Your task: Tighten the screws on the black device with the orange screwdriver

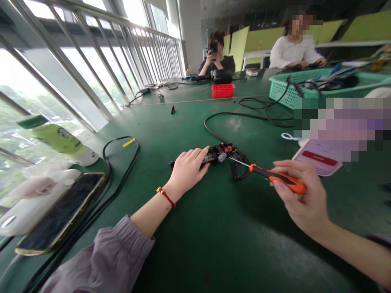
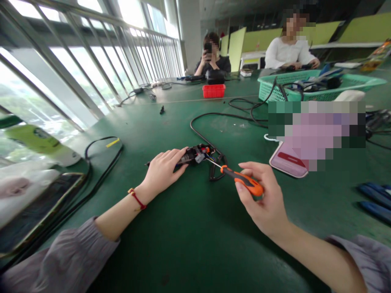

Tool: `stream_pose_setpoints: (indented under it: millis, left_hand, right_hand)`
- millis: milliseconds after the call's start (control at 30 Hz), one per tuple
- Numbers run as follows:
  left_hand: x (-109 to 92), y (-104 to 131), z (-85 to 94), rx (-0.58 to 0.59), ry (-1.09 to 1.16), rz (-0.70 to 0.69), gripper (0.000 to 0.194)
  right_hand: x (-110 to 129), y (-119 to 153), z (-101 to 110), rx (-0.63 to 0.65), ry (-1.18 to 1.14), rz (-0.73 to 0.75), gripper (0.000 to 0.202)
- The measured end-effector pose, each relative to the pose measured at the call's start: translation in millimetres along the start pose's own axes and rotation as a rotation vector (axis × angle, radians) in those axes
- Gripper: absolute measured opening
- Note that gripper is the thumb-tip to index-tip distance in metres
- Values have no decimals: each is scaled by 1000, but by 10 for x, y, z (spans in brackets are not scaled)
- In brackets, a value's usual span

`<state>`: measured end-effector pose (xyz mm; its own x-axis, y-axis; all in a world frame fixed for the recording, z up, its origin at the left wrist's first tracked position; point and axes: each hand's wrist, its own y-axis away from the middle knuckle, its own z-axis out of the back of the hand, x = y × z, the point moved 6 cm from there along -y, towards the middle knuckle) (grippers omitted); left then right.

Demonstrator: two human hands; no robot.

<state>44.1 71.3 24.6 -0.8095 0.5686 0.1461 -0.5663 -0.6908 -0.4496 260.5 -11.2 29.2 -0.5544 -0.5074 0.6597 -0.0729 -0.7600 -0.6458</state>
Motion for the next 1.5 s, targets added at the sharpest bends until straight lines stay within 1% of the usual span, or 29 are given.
stream_pose_setpoints:
  millis: [67,100,167,233,267,333,400,433,467,567,600,633,700,767,800,833,867,967,1000,1033,1133,1167,1200,1233,1333,1367,1400,1433,1500]
  left_hand:
    - [1,-1,1,1,2,0,41]
    - [1,-1,1,1,3,1,41]
    - [1,-2,1,4,5,2,41]
    - [0,-1,2,5,8,0,41]
    - [-1,-1,2,5,9,-1,41]
    - [-2,-1,4,4,11,-3,41]
    - [-2,-1,6,3,14,-2,41]
    - [-2,-2,6,3,14,-1,41]
    - [-2,-2,6,3,15,0,41]
    - [-2,-4,6,0,19,1,41]
    - [-2,-5,6,0,20,2,41]
    - [-1,-5,5,0,20,3,41]
    - [-1,-5,3,2,19,5,41]
    - [-1,-5,3,3,15,5,41]
    - [-2,-5,3,3,14,4,41]
    - [-2,-4,3,3,14,4,41]
    - [-2,-4,4,1,13,3,41]
    - [-5,-5,7,-1,14,-2,40]
    - [-5,-5,7,0,14,-2,40]
    - [-5,-6,6,2,15,-2,40]
    - [-4,-5,4,8,15,2,41]
    - [-4,-5,5,6,16,2,41]
    - [-5,-4,7,3,17,1,41]
    - [-5,-4,8,0,17,0,41]
    - [-3,-3,8,-2,12,1,41]
    - [-3,-3,8,-1,10,2,41]
    - [-3,-3,7,-1,9,1,41]
    - [-3,-3,8,0,7,1,41]
    - [-4,-3,7,1,8,-2,41]
  right_hand:
    - [27,5,44,-81,46,57,29]
    - [35,7,45,-83,54,70,30]
    - [21,7,-7,8,13,34,25]
    - [-23,8,-66,103,-66,-64,19]
    - [-41,7,-77,114,-97,-103,18]
    - [-49,-8,-38,34,-97,-112,19]
    - [-23,-19,26,-80,-45,-49,24]
    - [-15,-20,44,-110,-27,-27,26]
    - [-19,-20,43,-109,-26,-26,27]
    - [-77,-7,-54,53,-116,-128,18]
    - [-91,1,-81,96,-147,-160,16]
    - [-95,4,-90,108,-158,-171,14]
    - [-80,-5,-45,31,-115,-140,16]
    - [-40,-15,23,-80,-38,-69,23]
    - [-21,-18,41,-108,-14,-42,26]
    - [-8,-21,41,-104,-5,-29,27]
    - [-2,-24,23,-69,-11,-30,26]
    - [-35,-14,-72,98,-76,-121,16]
    - [-51,-8,-87,122,-94,-150,16]
    - [-64,-7,-77,101,-96,-161,17]
    - [-59,-17,25,-73,-39,-94,24]
    - [-51,-18,47,-110,-22,-68,24]
    - [-46,-20,49,-110,-13,-57,22]
    - [-47,-24,28,-72,-17,-66,19]
    - [-63,-14,-82,120,-92,-159,9]
    - [-64,-7,-107,161,-117,-183,7]
    - [-65,-4,-116,172,-133,-195,7]
    - [-66,-6,-107,152,-134,-194,9]
    - [-74,-17,-47,44,-100,-164,15]
